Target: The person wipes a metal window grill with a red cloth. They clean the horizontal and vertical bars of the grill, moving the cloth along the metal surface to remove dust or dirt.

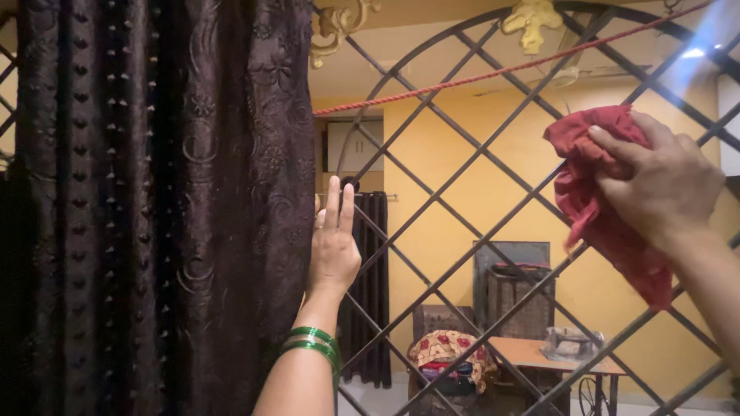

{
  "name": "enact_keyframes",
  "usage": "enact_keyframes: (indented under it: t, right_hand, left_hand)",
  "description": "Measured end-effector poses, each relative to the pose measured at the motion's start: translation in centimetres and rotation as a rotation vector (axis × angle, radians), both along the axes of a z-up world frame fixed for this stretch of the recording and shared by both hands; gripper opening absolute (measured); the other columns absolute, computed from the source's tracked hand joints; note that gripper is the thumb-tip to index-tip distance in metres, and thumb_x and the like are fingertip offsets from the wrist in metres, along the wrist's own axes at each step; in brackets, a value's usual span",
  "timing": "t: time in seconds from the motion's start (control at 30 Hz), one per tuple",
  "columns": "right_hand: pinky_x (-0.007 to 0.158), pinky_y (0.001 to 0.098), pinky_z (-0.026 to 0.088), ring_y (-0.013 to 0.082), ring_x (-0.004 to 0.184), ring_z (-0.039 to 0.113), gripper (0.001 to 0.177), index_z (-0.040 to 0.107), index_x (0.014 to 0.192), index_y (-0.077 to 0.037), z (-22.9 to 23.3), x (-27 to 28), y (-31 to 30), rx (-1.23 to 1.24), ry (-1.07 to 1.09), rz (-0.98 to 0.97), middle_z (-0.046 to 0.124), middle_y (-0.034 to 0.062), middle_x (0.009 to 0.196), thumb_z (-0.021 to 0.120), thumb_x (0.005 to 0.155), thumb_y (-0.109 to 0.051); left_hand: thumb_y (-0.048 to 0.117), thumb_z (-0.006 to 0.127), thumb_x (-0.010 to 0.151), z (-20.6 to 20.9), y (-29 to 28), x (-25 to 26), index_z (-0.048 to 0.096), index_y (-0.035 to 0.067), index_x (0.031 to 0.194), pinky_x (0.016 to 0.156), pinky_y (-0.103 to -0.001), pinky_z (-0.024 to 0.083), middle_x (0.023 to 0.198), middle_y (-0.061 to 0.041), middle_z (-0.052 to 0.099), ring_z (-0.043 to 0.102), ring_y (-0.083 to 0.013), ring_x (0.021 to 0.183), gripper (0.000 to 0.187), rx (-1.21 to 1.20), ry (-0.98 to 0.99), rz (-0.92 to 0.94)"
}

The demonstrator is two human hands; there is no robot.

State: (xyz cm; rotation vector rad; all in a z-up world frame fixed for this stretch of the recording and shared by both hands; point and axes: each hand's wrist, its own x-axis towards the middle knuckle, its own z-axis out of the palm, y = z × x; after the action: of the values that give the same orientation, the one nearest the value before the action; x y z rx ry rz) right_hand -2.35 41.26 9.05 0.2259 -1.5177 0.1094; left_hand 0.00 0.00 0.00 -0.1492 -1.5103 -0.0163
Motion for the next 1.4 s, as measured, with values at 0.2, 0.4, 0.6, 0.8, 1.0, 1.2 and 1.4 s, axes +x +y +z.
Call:
enact_keyframes:
  t: [0.2,0.4,0.6,0.8,1.0,1.2,1.4]
  right_hand:
    - [0.075,0.0419,0.058,0.0282,0.091,0.069,0.045,0.077,0.123,-0.034,-7.1,0.7,-6.9,0.064,-0.033,0.217,0.068,0.0038,0.133,0.075,0.079,-0.024]
    - [0.071,0.0423,0.06,0.0316,0.1,0.07,0.044,0.076,0.119,-0.033,-9.8,3.5,-12.9,0.154,-0.001,0.339,0.065,0.0117,0.133,0.075,0.076,-0.024]
    - [0.081,0.0419,0.059,0.0281,0.102,0.069,0.043,0.076,0.127,-0.034,-9.0,1.2,-3.5,-0.021,-0.076,0.184,0.067,0.0037,0.139,0.076,0.084,-0.031]
    - [0.089,0.0422,0.057,0.0291,0.113,0.067,0.054,0.074,0.136,-0.033,-9.9,-2.4,-1.2,-0.167,0.026,0.186,0.064,0.0051,0.151,0.079,0.082,-0.034]
    - [0.092,0.0384,0.057,0.027,0.113,0.068,0.055,0.075,0.132,-0.035,-12.3,-1.2,-6.0,-0.117,0.06,0.288,0.065,0.0026,0.145,0.079,0.077,-0.031]
    - [0.07,0.0331,0.056,0.0215,0.094,0.07,0.047,0.076,0.12,-0.036,-12.6,-0.1,-4.9,0.185,0.002,0.328,0.066,0.0035,0.141,0.081,0.073,-0.04]
    - [0.064,0.035,0.056,0.0242,0.087,0.069,0.051,0.074,0.122,-0.036,-12.2,1.3,-6.4,0.397,0.045,0.229,0.067,0.0039,0.126,0.079,0.072,-0.042]
  left_hand:
    - [-0.015,0.046,0.075,-0.2,0.1,0.1,0.031,0.015,0.16,0.113,-0.044,0.044,0.17,-0.006,0.022,0.047,-0.0453,0.136,0.091,0.052,-0.054,-0.032]
    - [-0.016,0.048,0.072,-0.2,-0.1,-0.1,0.033,0.013,0.159,0.117,-0.045,0.041,0.169,-0.007,0.023,0.046,-0.047,0.139,0.093,-0.027,0.063,0.022]
    - [-0.016,0.05,0.072,-0.3,0.0,-0.1,0.033,0.013,0.159,0.119,-0.046,0.041,0.169,-0.006,0.023,0.053,-0.0415,0.132,0.093,-0.034,0.066,0.061]
    - [-0.018,0.05,0.072,-0.2,0.3,-0.2,0.034,0.014,0.158,0.11,-0.042,0.047,0.169,-0.005,0.024,0.052,-0.0437,0.131,0.093,0.032,-0.011,0.036]
    - [-0.018,0.051,0.072,-0.2,0.0,-0.3,0.035,0.014,0.158,0.109,-0.043,0.049,0.169,-0.005,0.025,0.054,-0.0435,0.129,0.094,0.008,0.024,0.016]
    - [-0.02,0.05,0.071,-0.3,-0.1,-0.2,0.033,0.013,0.158,0.105,-0.044,0.05,0.169,-0.007,0.025,0.055,-0.0446,0.128,0.094,0.017,-0.002,-0.013]
    - [-0.02,0.05,0.071,-0.4,-0.3,-0.4,0.034,0.014,0.158,0.109,-0.044,0.049,0.169,-0.007,0.025,0.055,-0.0439,0.128,0.095,-0.002,0.044,-0.022]
